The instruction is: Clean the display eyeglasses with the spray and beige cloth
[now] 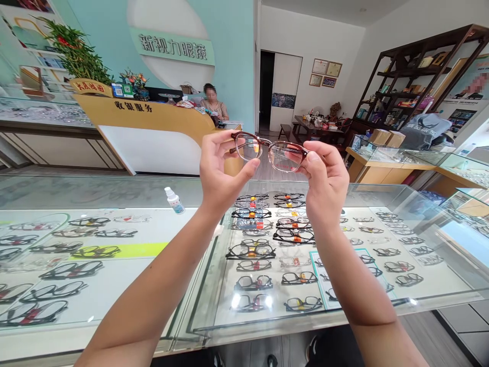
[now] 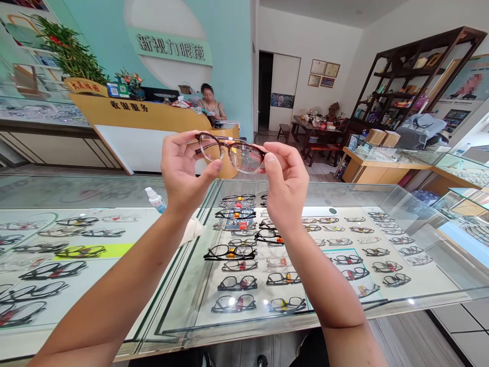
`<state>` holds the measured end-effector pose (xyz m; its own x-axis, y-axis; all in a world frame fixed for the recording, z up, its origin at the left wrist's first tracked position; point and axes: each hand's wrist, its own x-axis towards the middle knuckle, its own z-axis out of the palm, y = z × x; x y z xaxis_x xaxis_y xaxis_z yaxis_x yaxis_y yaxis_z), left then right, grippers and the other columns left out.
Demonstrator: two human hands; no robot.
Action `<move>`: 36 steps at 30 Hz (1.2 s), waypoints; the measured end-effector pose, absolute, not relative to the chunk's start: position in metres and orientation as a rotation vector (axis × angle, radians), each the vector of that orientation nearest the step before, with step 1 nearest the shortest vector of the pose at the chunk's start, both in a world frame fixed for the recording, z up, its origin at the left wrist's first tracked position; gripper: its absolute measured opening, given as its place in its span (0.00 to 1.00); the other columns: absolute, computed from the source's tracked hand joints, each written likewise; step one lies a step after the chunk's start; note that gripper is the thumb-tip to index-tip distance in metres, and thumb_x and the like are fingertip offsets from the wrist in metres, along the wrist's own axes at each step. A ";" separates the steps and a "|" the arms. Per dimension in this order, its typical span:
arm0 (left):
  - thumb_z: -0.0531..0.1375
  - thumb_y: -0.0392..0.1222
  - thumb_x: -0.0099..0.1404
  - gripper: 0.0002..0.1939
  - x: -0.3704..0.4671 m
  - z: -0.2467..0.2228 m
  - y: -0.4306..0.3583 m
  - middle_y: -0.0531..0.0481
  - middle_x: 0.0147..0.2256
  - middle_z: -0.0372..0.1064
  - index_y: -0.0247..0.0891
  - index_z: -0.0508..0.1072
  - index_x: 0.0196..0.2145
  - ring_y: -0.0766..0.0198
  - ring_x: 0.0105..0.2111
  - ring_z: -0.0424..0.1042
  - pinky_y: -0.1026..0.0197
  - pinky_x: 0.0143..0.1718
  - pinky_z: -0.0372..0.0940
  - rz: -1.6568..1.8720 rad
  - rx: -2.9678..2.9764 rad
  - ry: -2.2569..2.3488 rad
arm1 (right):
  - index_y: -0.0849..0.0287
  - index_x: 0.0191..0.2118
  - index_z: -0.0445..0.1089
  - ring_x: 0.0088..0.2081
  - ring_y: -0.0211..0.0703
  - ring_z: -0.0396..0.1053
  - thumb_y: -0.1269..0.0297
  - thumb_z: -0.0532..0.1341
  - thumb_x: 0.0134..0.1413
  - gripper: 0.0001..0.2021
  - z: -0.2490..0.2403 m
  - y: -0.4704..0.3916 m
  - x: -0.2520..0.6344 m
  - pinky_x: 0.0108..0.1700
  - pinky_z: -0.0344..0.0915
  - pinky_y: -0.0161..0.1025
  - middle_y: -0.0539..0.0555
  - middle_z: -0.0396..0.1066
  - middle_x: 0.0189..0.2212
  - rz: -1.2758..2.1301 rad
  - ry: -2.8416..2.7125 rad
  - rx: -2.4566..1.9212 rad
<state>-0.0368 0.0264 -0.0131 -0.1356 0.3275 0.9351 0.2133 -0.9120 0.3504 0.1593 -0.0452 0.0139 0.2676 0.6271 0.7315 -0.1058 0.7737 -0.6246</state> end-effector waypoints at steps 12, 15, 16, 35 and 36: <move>0.72 0.66 0.67 0.38 -0.034 -0.012 0.021 0.40 0.67 0.69 0.52 0.64 0.66 0.46 0.64 0.75 0.47 0.55 0.76 2.263 2.079 0.643 | 0.51 0.49 0.71 0.49 0.46 0.85 0.58 0.62 0.71 0.07 0.014 -0.043 0.155 0.55 0.81 0.47 0.56 0.83 0.50 0.606 -1.215 -0.503; 0.71 0.65 0.69 0.38 -0.034 -0.011 0.020 0.40 0.69 0.67 0.53 0.62 0.67 0.45 0.66 0.73 0.46 0.56 0.75 2.267 2.100 0.663 | 0.51 0.50 0.70 0.51 0.47 0.85 0.55 0.60 0.72 0.09 0.013 -0.043 0.154 0.56 0.81 0.48 0.57 0.82 0.53 0.631 -1.258 -0.557; 0.71 0.65 0.69 0.38 -0.034 -0.010 0.020 0.40 0.69 0.66 0.54 0.60 0.67 0.45 0.67 0.73 0.46 0.56 0.75 2.268 2.110 0.674 | 0.51 0.51 0.70 0.51 0.47 0.85 0.54 0.60 0.72 0.09 0.013 -0.043 0.154 0.55 0.81 0.48 0.57 0.81 0.53 0.639 -1.264 -0.577; 0.75 0.52 0.68 0.39 -0.044 0.012 -0.015 0.42 0.67 0.72 0.51 0.64 0.70 0.44 0.68 0.73 0.43 0.63 0.75 2.021 2.633 0.788 | 0.51 0.41 0.82 0.54 0.49 0.80 0.63 0.68 0.67 0.04 0.029 -0.048 0.191 0.62 0.71 0.54 0.53 0.85 0.47 0.248 -1.779 -0.728; 0.75 0.52 0.67 0.40 -0.045 0.013 -0.017 0.42 0.67 0.72 0.50 0.64 0.70 0.44 0.68 0.73 0.43 0.63 0.75 1.997 2.653 0.803 | 0.51 0.41 0.82 0.53 0.48 0.80 0.64 0.68 0.67 0.04 0.029 -0.048 0.191 0.62 0.71 0.53 0.52 0.85 0.47 0.264 -1.796 -0.720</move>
<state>-0.0448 -0.0169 0.0126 0.2210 0.1996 0.9546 0.5171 -0.8539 0.0588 0.1909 -0.0481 0.0290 -0.1861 0.5906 0.7852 0.3400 0.7885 -0.5125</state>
